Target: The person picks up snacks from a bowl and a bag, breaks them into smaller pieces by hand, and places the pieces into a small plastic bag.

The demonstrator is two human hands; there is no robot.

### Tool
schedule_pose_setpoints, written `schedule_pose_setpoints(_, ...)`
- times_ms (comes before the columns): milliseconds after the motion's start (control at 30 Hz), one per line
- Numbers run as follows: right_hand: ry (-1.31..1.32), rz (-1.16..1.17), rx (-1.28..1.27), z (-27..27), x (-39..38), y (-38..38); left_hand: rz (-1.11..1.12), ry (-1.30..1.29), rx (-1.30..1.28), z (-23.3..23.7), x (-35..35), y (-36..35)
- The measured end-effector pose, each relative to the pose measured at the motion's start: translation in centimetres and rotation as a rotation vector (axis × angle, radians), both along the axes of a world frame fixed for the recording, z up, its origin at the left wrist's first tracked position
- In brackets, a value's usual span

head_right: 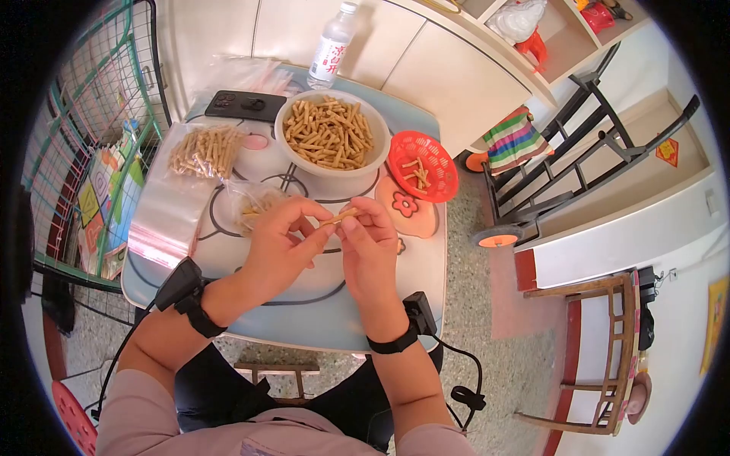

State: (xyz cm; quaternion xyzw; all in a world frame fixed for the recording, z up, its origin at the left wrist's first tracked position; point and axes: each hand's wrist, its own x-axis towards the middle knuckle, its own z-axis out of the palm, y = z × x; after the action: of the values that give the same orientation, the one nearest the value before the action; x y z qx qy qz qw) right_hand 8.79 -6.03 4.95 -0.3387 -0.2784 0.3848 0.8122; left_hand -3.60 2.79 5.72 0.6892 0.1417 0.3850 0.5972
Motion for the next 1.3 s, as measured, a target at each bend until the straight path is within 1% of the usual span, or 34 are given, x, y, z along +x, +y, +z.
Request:
schedule_pose_setpoints(100, -0.211, -0.079, -0.044, -0.7, -0.03, -0.04, -0.003, 0.051, -0.024, -0.3, 0.11, 0.02)
schedule_pose_setpoints(200, -0.378, -0.127, 0.006, -0.46, -0.34, 0.2, 0.002, 0.067, -0.074, -0.29, 0.21, 0.04)
schedule_pose_setpoints(367, -0.42, -0.144, 0.026, -0.54, -0.42, 0.23, -0.013, 0.105, -0.126, 0.2, -0.01, -0.01)
schedule_pose_setpoints(400, -0.433, -0.14, 0.029, -0.62, -0.35, 0.21, -0.016, 0.1, -0.095, 0.14, 0.0, 0.03)
schedule_pose_setpoints(500, -0.424, -0.183, 0.037, -0.93, -0.26, 0.26, -0.015, 0.067, -0.015, -0.09, 0.08, 0.14)
schedule_pose_setpoints(567, -0.329, -0.168, 0.044, -0.97, -0.14, 0.21, -0.004, 0.02, 0.021, -0.09, 0.19, 0.02)
schedule_pose_setpoints(667, -0.22, -0.151, 0.07, -0.67, -0.18, 0.15, -0.065, -0.012, -0.029, 0.05, 0.05, 0.04)
schedule_pose_setpoints(700, -0.189, -0.146, 0.081, -0.51, -0.24, 0.13, -0.098, 0.02, -0.087, 0.06, -0.05, 0.09)
schedule_pose_setpoints(767, -0.181, -0.119, 0.089, -0.25, -0.3, 0.02, -0.165, 0.087, -0.203, 0.05, -0.3, 0.2)
schedule_pose_setpoints(867, -0.172, -0.11, 0.102, -0.37, -0.3, 0.06, -0.158, 0.057, -0.229, 0.3, -0.39, -0.03)
schedule_pose_setpoints(967, -0.159, -0.106, 0.116, -0.53, -0.23, 0.01, -0.129, 0.031, -0.174, 0.37, -0.41, -0.1)
schedule_pose_setpoints(1167, -0.153, -0.101, 0.111, -0.6, -0.15, -0.04, -0.099, 0.009, -0.166, 0.6, -0.38, -0.23)
schedule_pose_setpoints(1300, -0.172, -0.107, 0.111, -0.57, -0.2, 0.02, -0.127, 0.002, -0.179, 0.42, -0.39, -0.14)
